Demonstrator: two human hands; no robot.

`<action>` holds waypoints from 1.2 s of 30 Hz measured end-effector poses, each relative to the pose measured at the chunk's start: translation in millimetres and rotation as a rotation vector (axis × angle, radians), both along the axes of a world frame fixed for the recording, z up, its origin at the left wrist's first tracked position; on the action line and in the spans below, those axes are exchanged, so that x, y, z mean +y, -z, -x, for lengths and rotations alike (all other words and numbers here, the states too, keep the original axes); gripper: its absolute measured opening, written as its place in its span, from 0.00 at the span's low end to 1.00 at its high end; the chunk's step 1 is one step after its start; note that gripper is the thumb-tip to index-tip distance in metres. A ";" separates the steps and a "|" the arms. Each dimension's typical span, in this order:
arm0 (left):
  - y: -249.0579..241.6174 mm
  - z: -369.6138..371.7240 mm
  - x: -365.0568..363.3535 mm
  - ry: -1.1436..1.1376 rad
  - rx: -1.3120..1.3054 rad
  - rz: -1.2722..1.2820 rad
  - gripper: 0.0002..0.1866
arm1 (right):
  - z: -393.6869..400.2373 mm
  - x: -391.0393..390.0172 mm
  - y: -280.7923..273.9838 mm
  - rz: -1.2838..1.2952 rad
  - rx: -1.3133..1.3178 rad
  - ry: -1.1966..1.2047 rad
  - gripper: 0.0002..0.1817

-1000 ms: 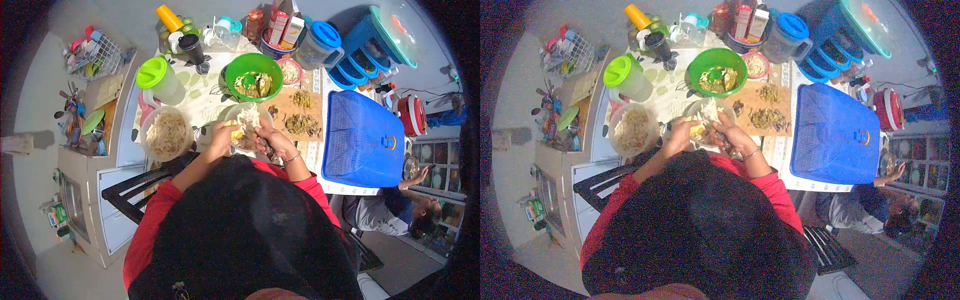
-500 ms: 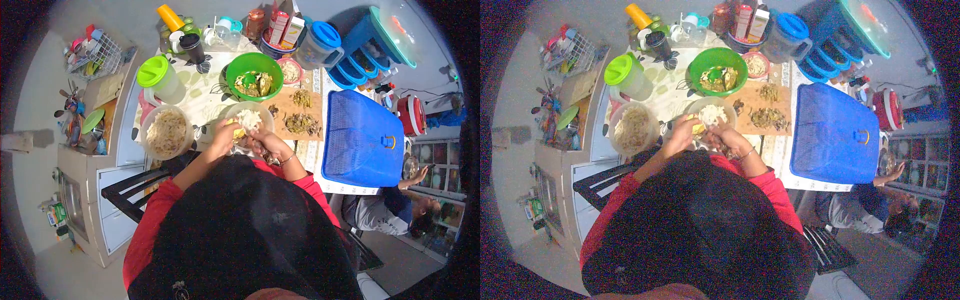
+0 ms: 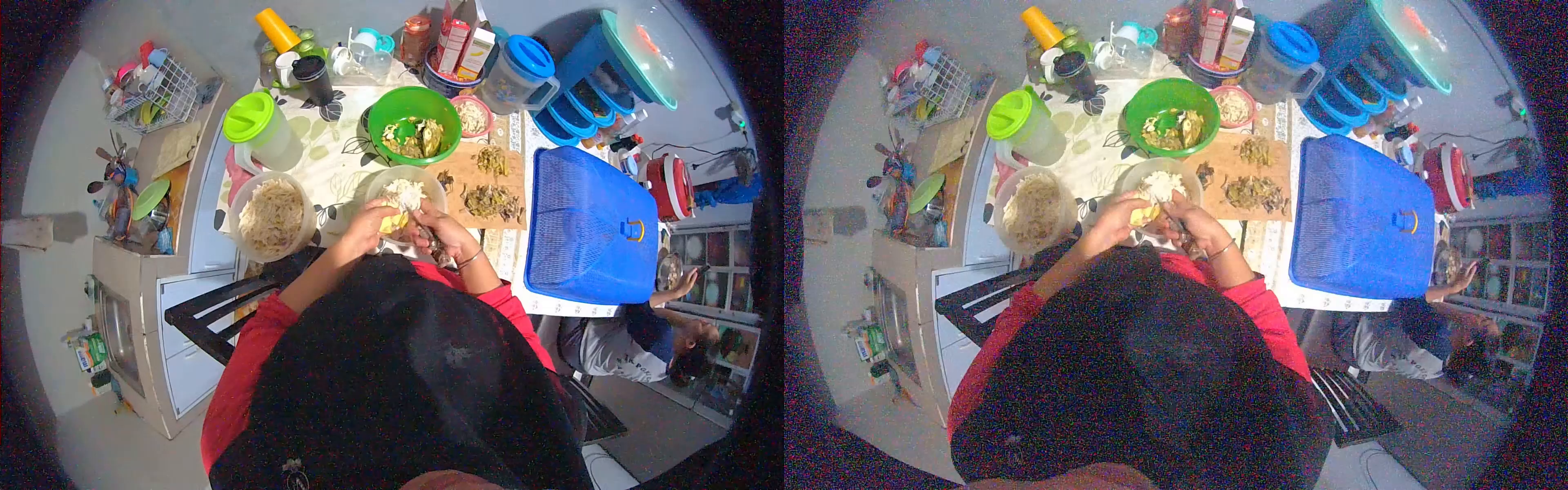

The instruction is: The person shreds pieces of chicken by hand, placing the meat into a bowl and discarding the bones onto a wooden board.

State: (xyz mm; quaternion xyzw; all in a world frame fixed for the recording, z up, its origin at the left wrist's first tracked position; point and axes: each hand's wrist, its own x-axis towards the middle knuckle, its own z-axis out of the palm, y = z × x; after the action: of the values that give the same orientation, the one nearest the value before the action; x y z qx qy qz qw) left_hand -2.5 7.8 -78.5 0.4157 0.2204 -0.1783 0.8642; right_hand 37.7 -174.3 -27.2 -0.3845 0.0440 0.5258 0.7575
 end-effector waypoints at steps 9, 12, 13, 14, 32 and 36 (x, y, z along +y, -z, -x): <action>10.9 -1.9 2.0 -0.188 -0.084 -0.162 0.13 | -12.3 -2.4 31.1 0.186 -0.214 -0.045 0.21; 1.7 1.6 1.8 -0.107 -0.054 -0.101 0.13 | 0.8 1.4 -2.3 0.281 -0.147 -0.130 0.15; -1.4 0.2 0.3 -0.107 -0.035 -0.054 0.13 | -0.7 0.1 3.6 0.255 -0.160 -0.082 0.15; -4.0 -2.2 -0.8 -0.113 -0.018 -0.005 0.13 | -5.8 -0.1 14.9 0.229 -0.176 -0.039 0.16; -7.0 0.9 1.0 -0.172 0.059 -0.069 0.10 | -10.3 -2.3 1.7 0.192 -0.141 -0.016 0.22; -1.9 -0.3 -1.3 -0.149 -0.006 -0.012 0.10 | -8.9 0.8 18.3 0.184 -0.239 -0.082 0.13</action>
State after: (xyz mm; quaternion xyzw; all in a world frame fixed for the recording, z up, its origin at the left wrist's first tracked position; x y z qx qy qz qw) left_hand -2.2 6.4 -76.6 0.4039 0.2492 -0.1110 0.8732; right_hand 46.6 -173.5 -45.5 -0.5136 -0.0142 0.5004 0.6968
